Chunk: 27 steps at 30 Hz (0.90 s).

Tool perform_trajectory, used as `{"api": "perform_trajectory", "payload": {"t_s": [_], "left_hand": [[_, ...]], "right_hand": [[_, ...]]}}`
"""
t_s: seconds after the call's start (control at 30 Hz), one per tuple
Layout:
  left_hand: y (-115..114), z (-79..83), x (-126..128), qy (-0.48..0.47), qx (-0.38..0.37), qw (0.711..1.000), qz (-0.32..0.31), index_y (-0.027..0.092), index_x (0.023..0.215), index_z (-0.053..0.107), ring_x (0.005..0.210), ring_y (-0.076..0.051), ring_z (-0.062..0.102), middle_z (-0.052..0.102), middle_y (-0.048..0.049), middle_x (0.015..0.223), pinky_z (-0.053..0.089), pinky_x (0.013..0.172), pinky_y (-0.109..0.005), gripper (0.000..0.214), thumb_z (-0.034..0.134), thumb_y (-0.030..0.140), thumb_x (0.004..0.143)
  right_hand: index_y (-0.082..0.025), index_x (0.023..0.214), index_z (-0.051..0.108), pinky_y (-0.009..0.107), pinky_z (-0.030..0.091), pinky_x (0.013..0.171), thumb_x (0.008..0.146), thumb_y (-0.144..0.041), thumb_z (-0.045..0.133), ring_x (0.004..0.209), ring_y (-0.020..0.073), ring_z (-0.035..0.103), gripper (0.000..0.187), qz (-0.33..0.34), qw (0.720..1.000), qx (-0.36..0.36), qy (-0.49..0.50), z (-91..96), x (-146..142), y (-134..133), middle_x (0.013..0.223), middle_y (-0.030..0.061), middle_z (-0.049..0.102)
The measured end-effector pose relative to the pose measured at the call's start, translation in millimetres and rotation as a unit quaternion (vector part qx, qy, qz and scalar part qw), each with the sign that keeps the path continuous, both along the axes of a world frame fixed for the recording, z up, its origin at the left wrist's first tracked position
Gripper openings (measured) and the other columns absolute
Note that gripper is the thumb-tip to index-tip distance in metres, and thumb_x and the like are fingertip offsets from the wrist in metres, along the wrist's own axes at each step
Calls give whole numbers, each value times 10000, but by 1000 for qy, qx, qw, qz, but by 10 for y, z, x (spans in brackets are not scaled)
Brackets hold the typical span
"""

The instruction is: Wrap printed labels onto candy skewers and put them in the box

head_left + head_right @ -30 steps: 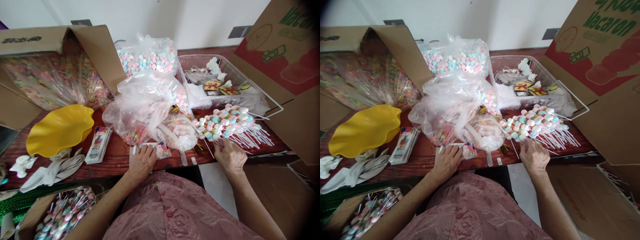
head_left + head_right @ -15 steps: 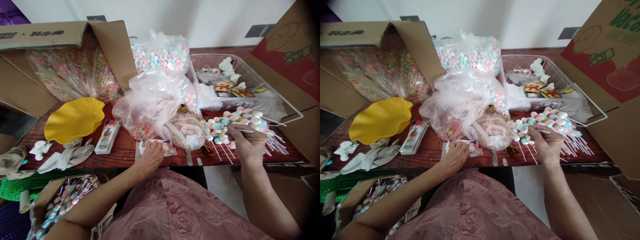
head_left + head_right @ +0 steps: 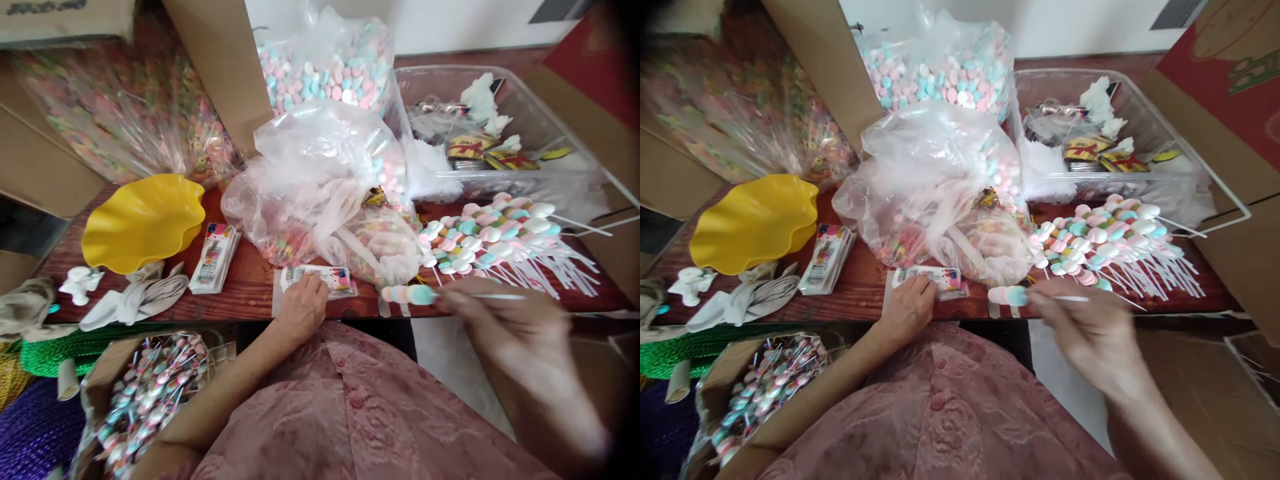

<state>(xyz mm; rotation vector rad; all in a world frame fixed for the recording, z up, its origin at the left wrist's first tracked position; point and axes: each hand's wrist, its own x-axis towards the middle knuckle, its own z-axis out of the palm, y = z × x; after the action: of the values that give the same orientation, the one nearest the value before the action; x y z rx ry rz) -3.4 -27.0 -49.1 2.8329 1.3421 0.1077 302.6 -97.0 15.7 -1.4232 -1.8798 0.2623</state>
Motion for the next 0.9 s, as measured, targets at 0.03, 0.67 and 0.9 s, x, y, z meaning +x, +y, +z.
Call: {"api": "perform_trajectory", "payload": {"t_s": [0.03,0.67,0.9], "left_hand": [[-17,32,20,4,-6,1000,11,141,912,651,897,-261,565,632,-113,918,469,695,-362,193,463,99,891],[164,-186,-128,-133,77,988,-20,175,737,659,753,-198,535,632,-49,760,396,639,-308,172,592,150,893],[151,-194,-100,-150,103,983,-5,178,690,634,736,-192,538,617,-48,729,395,651,-305,225,569,156,904]], "right_hand": [[-211,917,690,263,510,568,948,-256,573,618,147,665,129,36,999,-5,1,-16,-167,61,768,10,721],[-236,801,756,355,493,561,799,-347,761,593,178,604,112,-283,914,143,253,237,127,172,712,21,681],[-234,853,752,374,518,606,838,-406,716,619,205,643,176,-264,936,87,217,-186,517,576,740,43,708]]}}
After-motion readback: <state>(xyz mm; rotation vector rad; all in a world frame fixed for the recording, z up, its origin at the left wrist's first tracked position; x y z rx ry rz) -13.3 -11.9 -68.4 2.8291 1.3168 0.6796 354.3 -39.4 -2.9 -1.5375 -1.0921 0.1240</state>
